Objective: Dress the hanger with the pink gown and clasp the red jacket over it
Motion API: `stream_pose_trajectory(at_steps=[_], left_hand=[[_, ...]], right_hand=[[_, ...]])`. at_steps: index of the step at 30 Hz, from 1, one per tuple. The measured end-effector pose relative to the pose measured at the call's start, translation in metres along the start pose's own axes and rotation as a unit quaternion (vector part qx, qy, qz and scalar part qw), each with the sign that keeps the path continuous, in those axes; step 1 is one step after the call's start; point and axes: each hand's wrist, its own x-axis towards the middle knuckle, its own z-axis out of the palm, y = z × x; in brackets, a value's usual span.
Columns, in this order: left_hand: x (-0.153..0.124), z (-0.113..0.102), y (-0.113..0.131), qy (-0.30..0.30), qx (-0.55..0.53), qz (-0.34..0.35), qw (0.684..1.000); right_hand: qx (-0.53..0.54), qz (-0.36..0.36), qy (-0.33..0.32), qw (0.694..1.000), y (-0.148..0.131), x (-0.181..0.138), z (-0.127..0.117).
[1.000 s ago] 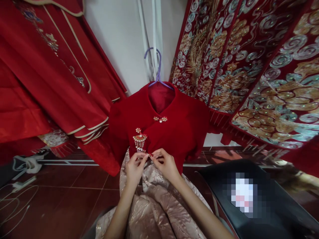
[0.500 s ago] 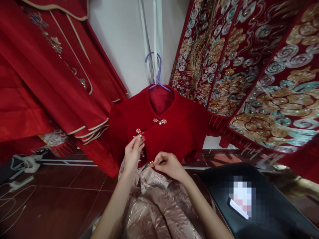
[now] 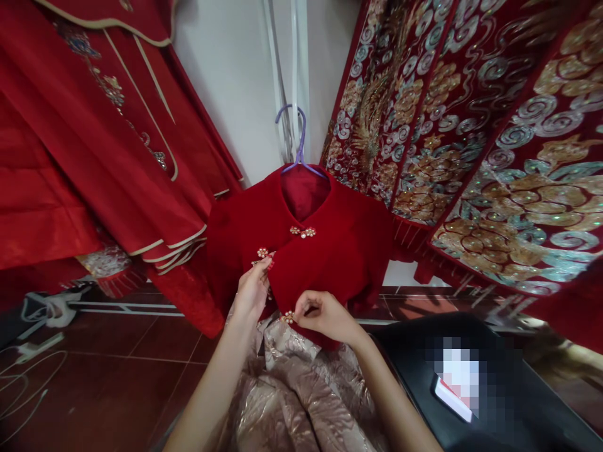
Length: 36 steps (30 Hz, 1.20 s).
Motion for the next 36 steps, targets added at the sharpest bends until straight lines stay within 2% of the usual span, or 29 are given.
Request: stream_pose_trajectory(at_steps=[2, 4, 6, 9, 10, 12, 13, 14, 16, 18, 20, 23, 26, 29, 32, 33, 34, 36], left_hand=[[-0.001, 0.001, 0.001, 0.006, 0.0, -0.004, 1.0], [-0.003, 0.001, 0.001, -0.012, -0.002, -0.016, 1.0], [-0.007, 0.003, 0.004, -0.067, 0.011, -0.042, 0.997], [-0.012, 0.012, 0.01, -0.194, 0.109, -0.071, 0.972], [-0.012, 0.017, 0.014, -0.232, 0.161, -0.046, 0.958], [-0.009, 0.029, 0.021, -0.268, 0.282, 0.084, 0.917], [-0.006, 0.035, 0.025, -0.265, 0.346, 0.175, 0.883], [-0.002, 0.04, 0.029, -0.253, 0.409, 0.267, 0.835], [0.007, 0.05, 0.035, -0.216, 0.53, 0.409, 0.71], [0.016, 0.057, 0.041, -0.194, 0.629, 0.479, 0.581], [0.022, 0.062, 0.047, -0.184, 0.688, 0.507, 0.486], [0.028, 0.068, 0.059, -0.195, 0.72, 0.526, 0.409], [0.031, 0.075, 0.073, -0.25, 0.723, 0.542, 0.348], [0.035, 0.081, 0.081, -0.322, 0.699, 0.549, 0.326], [0.04, 0.087, 0.081, -0.388, 0.675, 0.523, 0.346], [0.042, 0.088, 0.08, -0.407, 0.667, 0.504, 0.369], [0.043, 0.09, 0.08, -0.423, 0.654, 0.479, 0.406], [0.045, 0.092, 0.08, -0.441, 0.605, 0.413, 0.518]], right_hand=[[-0.001, -0.001, 0.0, 1.0, -0.001, 0.0, 0.0], [-0.003, -0.004, 0.001, 1.0, -0.002, -0.001, 0.0], [-0.003, -0.002, -0.007, 1.0, -0.004, -0.002, -0.003], [-0.007, 0.012, -0.047, 0.999, -0.008, -0.006, -0.011], [-0.011, 0.021, -0.066, 0.998, -0.009, -0.008, -0.014], [-0.021, 0.04, -0.093, 0.995, -0.014, -0.012, -0.021], [-0.024, 0.047, -0.098, 0.994, -0.016, -0.014, -0.025], [-0.024, 0.05, -0.096, 0.994, -0.019, -0.016, -0.027], [-0.018, 0.046, -0.082, 0.995, -0.023, -0.018, -0.031], [-0.013, 0.036, -0.071, 0.997, -0.025, -0.019, -0.034], [-0.009, 0.028, -0.066, 0.997, -0.026, -0.02, -0.035], [-0.008, 0.016, -0.061, 0.998, -0.025, -0.02, -0.036], [-0.005, 0.002, -0.062, 0.998, -0.025, -0.02, -0.037], [0.002, -0.005, -0.053, 0.999, -0.025, -0.019, -0.038], [0.0, -0.01, -0.04, 0.999, -0.025, -0.018, -0.037], [-0.002, -0.011, -0.038, 0.999, -0.026, -0.019, -0.037], [-0.002, -0.012, -0.036, 0.999, -0.026, -0.019, -0.037], [-0.002, -0.013, -0.026, 1.0, -0.028, -0.021, -0.037]])
